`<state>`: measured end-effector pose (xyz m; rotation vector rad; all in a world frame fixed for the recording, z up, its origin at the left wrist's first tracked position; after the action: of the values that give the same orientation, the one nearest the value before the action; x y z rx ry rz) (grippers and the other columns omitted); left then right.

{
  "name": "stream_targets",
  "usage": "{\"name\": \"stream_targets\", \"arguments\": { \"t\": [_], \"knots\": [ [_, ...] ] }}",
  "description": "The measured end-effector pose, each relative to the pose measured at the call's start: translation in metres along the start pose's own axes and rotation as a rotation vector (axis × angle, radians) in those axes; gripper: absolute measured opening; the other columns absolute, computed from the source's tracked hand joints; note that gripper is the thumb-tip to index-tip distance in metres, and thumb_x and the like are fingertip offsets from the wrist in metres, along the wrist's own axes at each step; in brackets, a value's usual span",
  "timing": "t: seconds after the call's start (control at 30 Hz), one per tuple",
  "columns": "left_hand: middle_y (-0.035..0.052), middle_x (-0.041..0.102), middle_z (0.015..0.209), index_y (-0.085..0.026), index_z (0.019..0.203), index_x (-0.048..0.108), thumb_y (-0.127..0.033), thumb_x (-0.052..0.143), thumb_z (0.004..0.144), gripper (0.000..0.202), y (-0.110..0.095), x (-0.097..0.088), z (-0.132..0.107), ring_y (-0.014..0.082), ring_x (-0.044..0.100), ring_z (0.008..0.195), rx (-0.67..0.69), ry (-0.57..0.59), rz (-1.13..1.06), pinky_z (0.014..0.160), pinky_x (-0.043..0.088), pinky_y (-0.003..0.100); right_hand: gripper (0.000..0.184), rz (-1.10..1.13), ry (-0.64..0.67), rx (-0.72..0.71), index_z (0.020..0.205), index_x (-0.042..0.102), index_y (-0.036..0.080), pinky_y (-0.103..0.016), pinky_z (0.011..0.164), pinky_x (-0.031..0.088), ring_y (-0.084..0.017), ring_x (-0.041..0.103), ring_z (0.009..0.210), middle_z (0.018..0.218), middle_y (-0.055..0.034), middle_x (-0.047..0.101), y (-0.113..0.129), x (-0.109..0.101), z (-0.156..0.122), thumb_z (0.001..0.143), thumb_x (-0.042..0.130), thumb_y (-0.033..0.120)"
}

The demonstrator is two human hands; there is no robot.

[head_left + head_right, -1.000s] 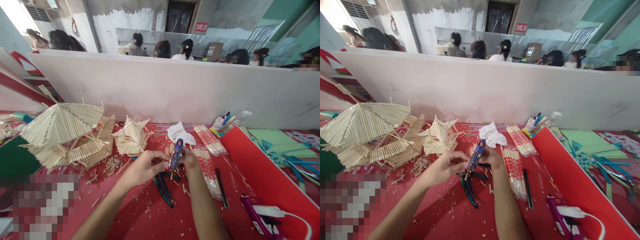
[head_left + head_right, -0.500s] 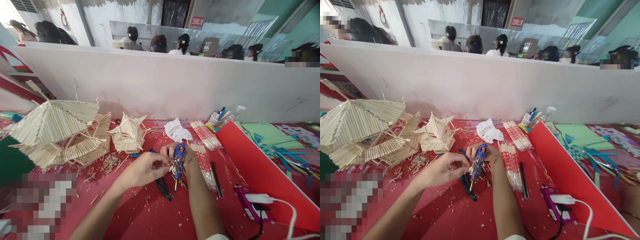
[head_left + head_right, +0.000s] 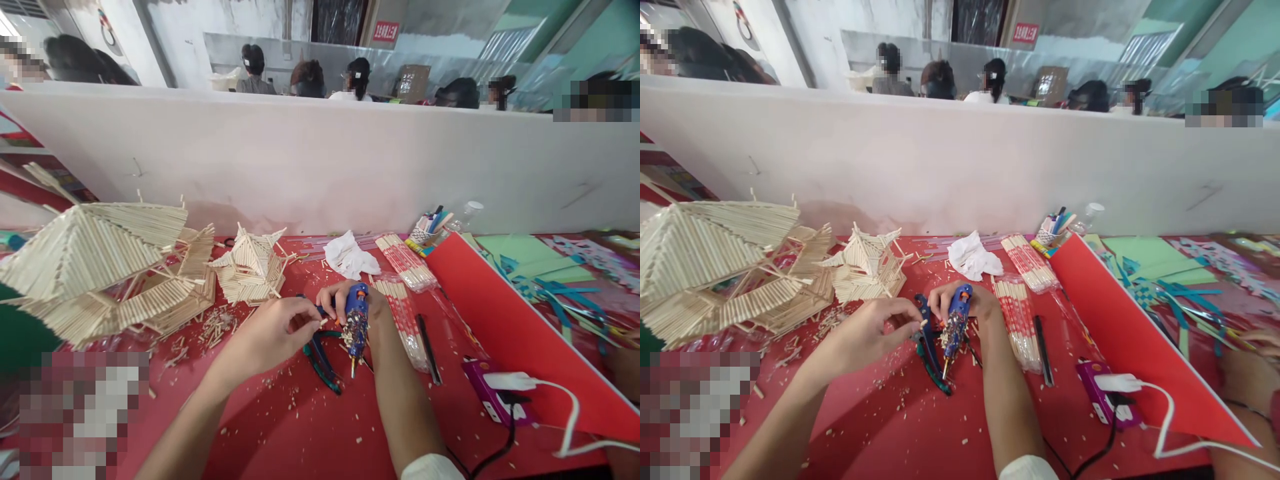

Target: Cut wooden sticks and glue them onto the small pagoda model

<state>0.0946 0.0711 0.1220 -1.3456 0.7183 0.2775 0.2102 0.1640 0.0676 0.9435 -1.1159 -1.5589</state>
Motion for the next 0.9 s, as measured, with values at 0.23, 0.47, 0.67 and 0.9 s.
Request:
{"name": "stream_targets", "arguments": {
  "t": [0.23,0.47,0.67,0.9],
  "knots": [
    [0.0018,0.074,0.077,-0.026,0.087,0.073,-0.023,0.055,0.089,0.018,0.036,-0.007,-0.038,0.0179,0.066,0.065,-0.108,-0.131,0.247,0.059,0.043,0.026,0.056,-0.066,-0.100,-0.002,0.079,0.072,0.021,-0.036,0.067,0.047,-0.023,0.057,0.074,0.076,-0.0064,0.059,-0.001,-0.010,-0.010,0.070,0.071,0.076],
    [0.0085,0.077,0.091,-0.021,0.096,0.072,-0.028,0.048,0.097,0.025,0.145,-0.042,-0.102,0.0256,0.071,0.083,-0.685,-0.260,0.579,0.063,0.037,0.027,0.026,-0.152,-0.159,0.037,0.078,0.069,0.020,-0.035,0.072,0.049,-0.021,0.057,0.076,0.079,-0.0042,0.063,-0.002,-0.016,-0.011,0.078,0.081,0.043],
    [0.0131,0.079,0.103,-0.023,0.106,0.077,-0.034,0.050,0.096,0.031,0.174,-0.069,-0.127,0.0297,0.073,0.091,-0.792,-0.378,0.700,0.062,0.037,0.028,0.016,-0.273,-0.412,0.106,0.087,0.070,0.022,-0.031,0.067,0.048,-0.017,0.054,0.072,0.079,-0.0007,0.062,-0.001,-0.027,-0.007,0.082,0.077,0.035],
    [0.0111,0.079,0.101,-0.021,0.107,0.075,-0.028,0.047,0.095,0.031,0.172,-0.072,-0.142,0.0279,0.073,0.093,-0.729,-0.396,0.632,0.067,0.043,0.027,0.009,-0.418,-0.544,0.048,0.089,0.072,0.023,-0.031,0.071,0.044,-0.017,0.053,0.077,0.082,-0.0008,0.062,0.016,-0.031,-0.010,0.084,0.073,0.031]
  ]
}}
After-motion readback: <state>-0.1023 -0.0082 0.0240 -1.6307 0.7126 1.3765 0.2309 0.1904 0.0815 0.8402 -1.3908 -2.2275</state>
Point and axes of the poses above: each hand's wrist, its own z-axis towards the middle knuckle, its own x-axis out of the palm, y = z × x, the point moved 7 cm from there along z, towards the middle knuckle
